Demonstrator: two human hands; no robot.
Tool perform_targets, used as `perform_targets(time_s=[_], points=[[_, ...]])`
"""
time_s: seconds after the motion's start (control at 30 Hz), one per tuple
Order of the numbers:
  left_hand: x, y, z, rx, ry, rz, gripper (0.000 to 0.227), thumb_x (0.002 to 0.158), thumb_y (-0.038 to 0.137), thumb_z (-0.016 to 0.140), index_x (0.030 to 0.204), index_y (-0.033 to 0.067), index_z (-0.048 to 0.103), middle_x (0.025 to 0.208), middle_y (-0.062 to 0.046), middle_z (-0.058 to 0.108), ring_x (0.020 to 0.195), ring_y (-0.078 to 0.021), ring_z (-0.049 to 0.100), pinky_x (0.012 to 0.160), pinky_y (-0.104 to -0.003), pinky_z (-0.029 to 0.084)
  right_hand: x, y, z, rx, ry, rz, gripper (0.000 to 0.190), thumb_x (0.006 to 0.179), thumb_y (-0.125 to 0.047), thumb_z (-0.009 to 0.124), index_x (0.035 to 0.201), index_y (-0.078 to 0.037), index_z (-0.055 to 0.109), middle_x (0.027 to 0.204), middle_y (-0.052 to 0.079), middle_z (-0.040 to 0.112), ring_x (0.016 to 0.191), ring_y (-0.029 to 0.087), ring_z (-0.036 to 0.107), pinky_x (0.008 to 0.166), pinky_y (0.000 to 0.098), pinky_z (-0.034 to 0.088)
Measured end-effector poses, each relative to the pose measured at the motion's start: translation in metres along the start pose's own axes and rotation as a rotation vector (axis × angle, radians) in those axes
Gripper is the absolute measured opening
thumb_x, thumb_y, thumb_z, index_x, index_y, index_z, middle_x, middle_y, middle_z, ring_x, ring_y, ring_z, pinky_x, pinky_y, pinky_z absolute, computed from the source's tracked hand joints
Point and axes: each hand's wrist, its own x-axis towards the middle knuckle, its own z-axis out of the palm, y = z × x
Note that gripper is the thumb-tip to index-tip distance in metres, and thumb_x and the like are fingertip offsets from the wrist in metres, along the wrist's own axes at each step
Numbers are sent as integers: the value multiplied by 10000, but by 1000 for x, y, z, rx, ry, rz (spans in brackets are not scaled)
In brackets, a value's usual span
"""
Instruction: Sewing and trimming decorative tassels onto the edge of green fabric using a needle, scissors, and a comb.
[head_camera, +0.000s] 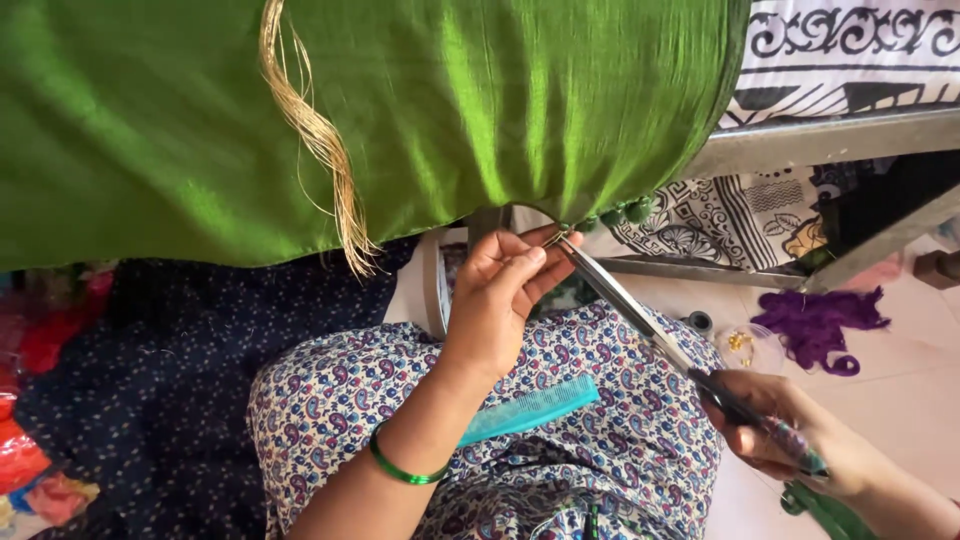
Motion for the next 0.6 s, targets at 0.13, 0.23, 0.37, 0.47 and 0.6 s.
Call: perform_targets(time_s=[0.13,0.23,0.37,0.47,0.6], points=[[-4,-1,2,38,-12,-23,82,1002,-38,521,938,11,536,1231,-236,666,1246,-316,654,1081,-438,546,2,-7,-1,105,-40,-31,720,677,-567,852,987,28,591,588,-12,478,402,65,369,349,243,242],[-3,-3,2,55,-41,-2,98,1008,-44,514,935,20,525,1235,-240,670,1240,-306,659,1086,-424,536,7,8,-15,128,-45,-48,616,712,-460,869,962,34,600,591,-6,507,394,57,400,340,240,264],[-3,-5,-6,74,-38,-16,79,1010,6,553,937,30,534,1240,-242,676,1201,-283,676,1066,-396,556,8,1,-15,46,-33,59,478,784,-184,917,1004,30,549,668,104,693,379,116,502,322,294,331],[4,5,-3,443,109,22,110,976,98,649,1034,31,584,1146,-166,666,1040,-252,714,864,-321,559,1,-20,-12,-129,126,187,398,721,-145,915,968,-21,628,565,71,639,353,128,493,335,313,371],[19,20,8,830,144,168,342,916,223,757,1192,36,681,1068,-42,691,932,-104,638,804,-234,506,-10,1,-37,-321,251,237,366,762,-188,858,1050,-61,671,646,65,654,481,139,578,425,321,442]])
